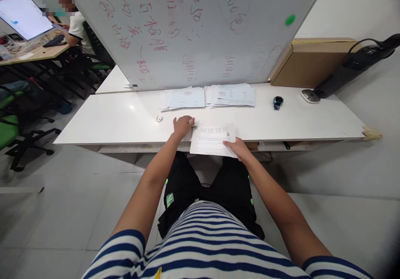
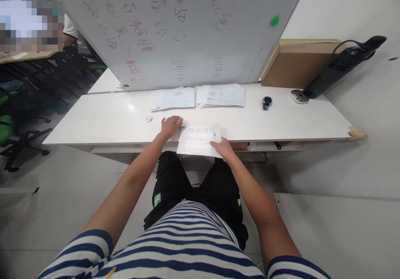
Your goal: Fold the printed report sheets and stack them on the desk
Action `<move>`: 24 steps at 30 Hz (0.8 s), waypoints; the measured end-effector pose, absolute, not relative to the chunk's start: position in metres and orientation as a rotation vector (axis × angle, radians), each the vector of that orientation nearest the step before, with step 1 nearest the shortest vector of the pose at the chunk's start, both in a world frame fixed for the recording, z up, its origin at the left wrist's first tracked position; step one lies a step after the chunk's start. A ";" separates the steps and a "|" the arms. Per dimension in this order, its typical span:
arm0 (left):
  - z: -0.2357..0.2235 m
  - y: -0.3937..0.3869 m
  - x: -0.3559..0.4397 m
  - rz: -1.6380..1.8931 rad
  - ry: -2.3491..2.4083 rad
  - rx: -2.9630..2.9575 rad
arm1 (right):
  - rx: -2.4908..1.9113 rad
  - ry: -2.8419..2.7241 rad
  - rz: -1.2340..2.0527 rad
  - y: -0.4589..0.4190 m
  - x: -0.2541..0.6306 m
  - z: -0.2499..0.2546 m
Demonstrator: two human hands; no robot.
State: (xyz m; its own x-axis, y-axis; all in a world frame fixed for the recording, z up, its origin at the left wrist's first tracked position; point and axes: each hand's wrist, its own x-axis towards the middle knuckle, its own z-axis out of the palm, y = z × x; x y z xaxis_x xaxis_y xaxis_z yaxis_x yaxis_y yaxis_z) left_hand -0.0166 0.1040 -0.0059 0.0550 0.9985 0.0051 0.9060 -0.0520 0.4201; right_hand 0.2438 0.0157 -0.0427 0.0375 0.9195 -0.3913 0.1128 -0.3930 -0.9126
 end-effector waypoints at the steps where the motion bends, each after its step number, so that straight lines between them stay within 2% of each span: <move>1: -0.005 0.106 -0.017 0.450 1.925 2.011 | -1.609 -1.071 1.429 0.016 0.244 -0.042; 8: 0.005 0.126 -0.009 0.580 1.925 1.921 | -1.612 -1.092 1.424 0.017 0.244 -0.042; 16: -0.002 0.154 0.002 0.327 1.920 2.062 | -1.634 -1.114 1.413 0.017 0.244 -0.038; 24: -0.016 0.152 0.006 0.320 1.910 2.117 | -1.638 -1.117 1.428 0.018 0.244 -0.040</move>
